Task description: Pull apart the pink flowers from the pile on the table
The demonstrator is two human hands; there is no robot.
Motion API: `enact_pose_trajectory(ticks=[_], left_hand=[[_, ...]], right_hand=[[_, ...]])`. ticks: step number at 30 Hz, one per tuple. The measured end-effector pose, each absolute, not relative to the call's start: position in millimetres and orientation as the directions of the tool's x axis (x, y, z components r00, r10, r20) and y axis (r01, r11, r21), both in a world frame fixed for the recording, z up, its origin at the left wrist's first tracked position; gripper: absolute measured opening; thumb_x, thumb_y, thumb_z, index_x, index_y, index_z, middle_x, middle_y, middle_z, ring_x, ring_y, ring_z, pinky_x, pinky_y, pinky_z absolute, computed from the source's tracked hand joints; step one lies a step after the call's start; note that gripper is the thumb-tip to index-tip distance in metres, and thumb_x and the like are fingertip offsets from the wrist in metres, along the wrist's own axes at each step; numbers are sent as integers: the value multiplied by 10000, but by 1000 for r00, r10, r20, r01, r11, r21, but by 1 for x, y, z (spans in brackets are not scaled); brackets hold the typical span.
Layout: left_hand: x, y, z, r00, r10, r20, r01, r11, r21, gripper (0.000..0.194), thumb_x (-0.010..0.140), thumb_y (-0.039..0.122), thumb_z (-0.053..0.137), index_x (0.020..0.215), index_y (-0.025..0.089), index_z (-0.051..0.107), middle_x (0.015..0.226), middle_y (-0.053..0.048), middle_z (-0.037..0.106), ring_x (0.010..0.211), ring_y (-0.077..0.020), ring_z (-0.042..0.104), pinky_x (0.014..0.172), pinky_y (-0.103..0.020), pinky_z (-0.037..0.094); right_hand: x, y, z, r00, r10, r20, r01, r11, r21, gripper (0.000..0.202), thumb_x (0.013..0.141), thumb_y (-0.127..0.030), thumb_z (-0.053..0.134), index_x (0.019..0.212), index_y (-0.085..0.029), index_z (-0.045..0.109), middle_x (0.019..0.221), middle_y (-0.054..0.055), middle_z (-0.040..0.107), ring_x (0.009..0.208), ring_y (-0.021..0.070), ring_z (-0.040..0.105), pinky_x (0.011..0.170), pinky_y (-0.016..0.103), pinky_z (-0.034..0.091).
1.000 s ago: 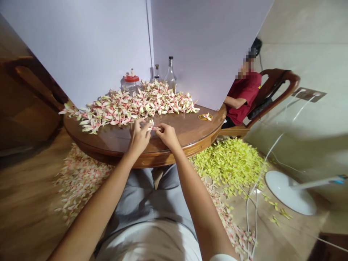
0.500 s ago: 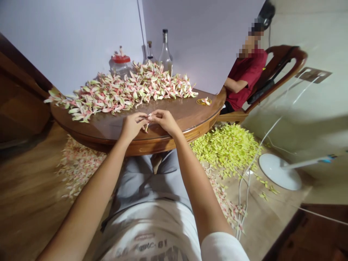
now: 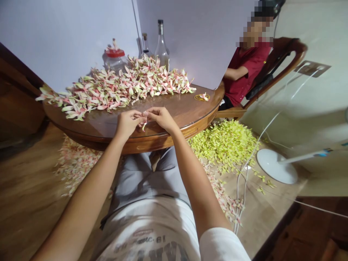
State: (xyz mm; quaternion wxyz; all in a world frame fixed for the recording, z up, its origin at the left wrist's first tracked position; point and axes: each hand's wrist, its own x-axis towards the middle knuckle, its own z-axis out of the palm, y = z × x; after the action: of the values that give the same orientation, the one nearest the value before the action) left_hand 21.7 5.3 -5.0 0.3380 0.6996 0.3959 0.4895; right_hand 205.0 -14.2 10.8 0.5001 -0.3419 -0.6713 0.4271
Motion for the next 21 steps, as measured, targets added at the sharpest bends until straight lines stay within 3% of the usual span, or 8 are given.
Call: enact_pose_trajectory(ticks=[6,16,21], left_hand=[[22,7,-4,218,884,414,200,-455,868,255,669,329,819,831,151,735,680,-27,712,561,-131,651,502,-198,503],[24,3,-1,208,884,418,174,-454,874,190,750,288,743,878,154,701,717,-37,724,615,-146,687,557,-216,548],[24,2,-2,212,871,443,183,-481,858,181,767,312,744,829,177,640,739,-24,703,687,-152,704,592,-206,550]], right_hand=[[205,-13,10,-245,895,372,62,397,-916,393,803,-530,729,896,-148,723,841,39,733,778,152,636,774,258,513],[204,-16,14,-256,895,365,32,385,-922,367,814,-520,720,869,-158,691,824,34,710,804,163,640,807,282,528],[205,-13,10,-249,892,377,-2,388,-921,351,729,-450,808,874,-162,669,840,26,707,804,163,646,810,285,520]])
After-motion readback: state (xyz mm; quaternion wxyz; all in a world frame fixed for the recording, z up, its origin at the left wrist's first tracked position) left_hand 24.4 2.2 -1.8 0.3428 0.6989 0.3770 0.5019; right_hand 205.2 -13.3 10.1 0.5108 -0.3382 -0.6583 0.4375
